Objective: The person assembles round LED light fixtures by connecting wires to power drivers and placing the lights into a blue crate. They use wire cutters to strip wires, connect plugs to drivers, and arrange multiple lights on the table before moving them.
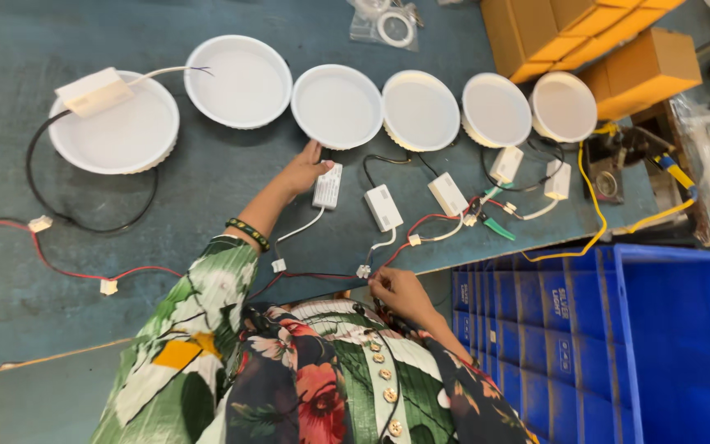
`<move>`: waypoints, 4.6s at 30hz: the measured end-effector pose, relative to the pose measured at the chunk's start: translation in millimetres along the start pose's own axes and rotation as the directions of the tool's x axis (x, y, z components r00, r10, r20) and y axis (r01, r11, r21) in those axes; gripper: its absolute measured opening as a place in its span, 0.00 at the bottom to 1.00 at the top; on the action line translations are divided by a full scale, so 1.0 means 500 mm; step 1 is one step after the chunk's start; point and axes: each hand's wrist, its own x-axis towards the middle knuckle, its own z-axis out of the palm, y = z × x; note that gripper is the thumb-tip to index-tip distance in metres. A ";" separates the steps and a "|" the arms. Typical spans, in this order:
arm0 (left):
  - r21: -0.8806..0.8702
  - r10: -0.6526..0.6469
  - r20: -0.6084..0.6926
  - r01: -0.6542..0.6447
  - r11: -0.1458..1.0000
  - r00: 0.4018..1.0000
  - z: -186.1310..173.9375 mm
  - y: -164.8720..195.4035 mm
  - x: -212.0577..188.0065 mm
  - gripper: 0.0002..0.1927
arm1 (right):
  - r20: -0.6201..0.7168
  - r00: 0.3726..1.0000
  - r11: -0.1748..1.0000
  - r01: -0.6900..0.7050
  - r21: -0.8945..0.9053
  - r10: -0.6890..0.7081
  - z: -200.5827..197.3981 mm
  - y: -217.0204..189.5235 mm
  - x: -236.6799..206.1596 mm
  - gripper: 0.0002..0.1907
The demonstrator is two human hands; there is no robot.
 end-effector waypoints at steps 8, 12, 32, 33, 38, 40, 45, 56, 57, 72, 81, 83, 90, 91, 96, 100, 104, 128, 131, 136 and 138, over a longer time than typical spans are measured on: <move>0.293 -0.109 -0.228 0.175 0.940 0.968 -0.172 0.056 -0.150 0.20 | -0.018 1.000 0.997 -0.011 -0.078 0.010 0.033 0.062 -0.055 0.16; 0.052 -0.157 -0.613 0.238 0.970 0.775 -0.281 0.121 -0.326 0.18 | 0.008 0.999 0.994 -0.051 -0.094 0.052 0.019 0.084 -0.057 0.15; 0.248 -0.059 -0.894 0.602 0.759 0.443 -0.474 0.150 -0.412 0.26 | 0.177 0.922 0.937 0.350 -0.008 -0.343 -0.009 -0.200 -0.002 0.10; 0.232 -0.021 -0.851 0.412 0.881 0.525 -0.462 0.139 -0.407 0.21 | 0.197 0.923 0.944 0.323 0.063 -0.329 -0.010 -0.194 0.002 0.10; 0.040 0.290 -0.710 -0.374 0.927 0.641 -0.263 0.024 -0.408 0.10 | 0.300 0.903 0.910 0.187 0.371 -0.308 -0.020 -0.160 0.076 0.18; 0.006 0.202 -0.662 -0.264 0.965 0.722 -0.148 -0.003 -0.402 0.12 | 0.291 0.919 0.892 0.120 0.436 -0.266 -0.018 -0.154 0.120 0.24; 0.379 0.089 -0.545 0.150 0.913 0.834 0.018 0.017 -0.423 0.14 | 0.297 0.927 0.803 0.008 0.595 -0.230 0.031 -0.172 0.246 0.36; 0.623 0.031 -0.383 0.233 0.746 0.923 0.092 0.014 -0.453 0.11 | 0.290 0.947 0.595 -0.314 0.740 0.138 0.139 -0.209 0.381 0.38; 0.639 0.012 -0.373 0.247 0.729 0.928 0.096 0.012 -0.455 0.11 | 0.266 0.958 0.554 -0.281 0.784 0.109 0.157 -0.213 0.370 0.33; 0.878 -0.112 -0.212 0.239 0.414 0.971 0.022 0.044 -0.528 0.18 | -0.236 0.947 0.976 0.211 -0.049 -0.217 0.195 -0.237 0.370 0.36; -0.136 -0.463 -0.481 0.459 0.878 0.744 -0.246 0.040 -0.643 0.27 | -0.344 0.918 0.924 0.056 -0.378 -0.197 0.280 -0.368 0.416 0.20; -0.220 -0.482 -0.450 0.430 0.875 0.751 -0.280 0.021 -0.652 0.28 | -0.337 0.919 0.923 0.063 -0.381 -0.202 0.289 -0.375 0.425 0.14; -0.384 -0.434 -0.456 0.268 0.883 0.777 -0.356 0.018 -0.567 0.35 | -0.355 0.931 0.809 0.276 0.519 -0.090 0.222 -0.400 0.445 0.10; -0.399 -0.418 -0.451 0.240 0.885 0.789 -0.361 0.023 -0.547 0.36 | -0.374 0.923 0.813 0.286 0.508 -0.091 0.204 -0.401 0.442 0.11; -0.448 -0.362 -0.429 0.153 0.881 0.828 -0.370 0.044 -0.459 0.39 | -0.448 0.866 0.678 0.467 0.567 -0.223 0.134 -0.406 0.446 0.15; -0.318 -0.295 -0.381 0.175 0.932 0.876 -0.378 0.056 -0.402 0.38 | -0.563 0.793 0.591 0.575 0.566 -0.233 0.111 -0.405 0.464 0.12; -0.240 -0.303 -0.478 0.210 0.948 0.824 -0.375 0.052 -0.381 0.37 | -0.751 0.537 0.715 0.688 0.125 -0.385 0.121 -0.426 0.463 0.09; -0.290 -0.360 -0.533 0.234 0.928 0.766 -0.293 0.033 -0.576 0.16 | -0.475 0.820 0.826 -0.004 -0.564 -0.320 -0.074 0.087 0.062 0.20; -0.204 -0.333 -0.539 0.264 0.943 0.774 -0.286 0.047 -0.569 0.15 | -0.484 0.828 0.863 0.000 -0.505 -0.284 -0.108 0.104 0.079 0.14; -0.218 -0.377 -0.545 0.307 0.926 0.749 -0.288 0.041 -0.592 0.15 | -0.439 0.898 0.994 -0.027 -0.103 -0.021 -0.186 0.095 0.058 0.11; -0.223 -0.414 -0.552 0.350 0.910 0.724 -0.288 0.032 -0.601 0.15 | -0.412 0.911 1.000 0.016 0.008 -0.011 -0.210 0.083 0.062 0.11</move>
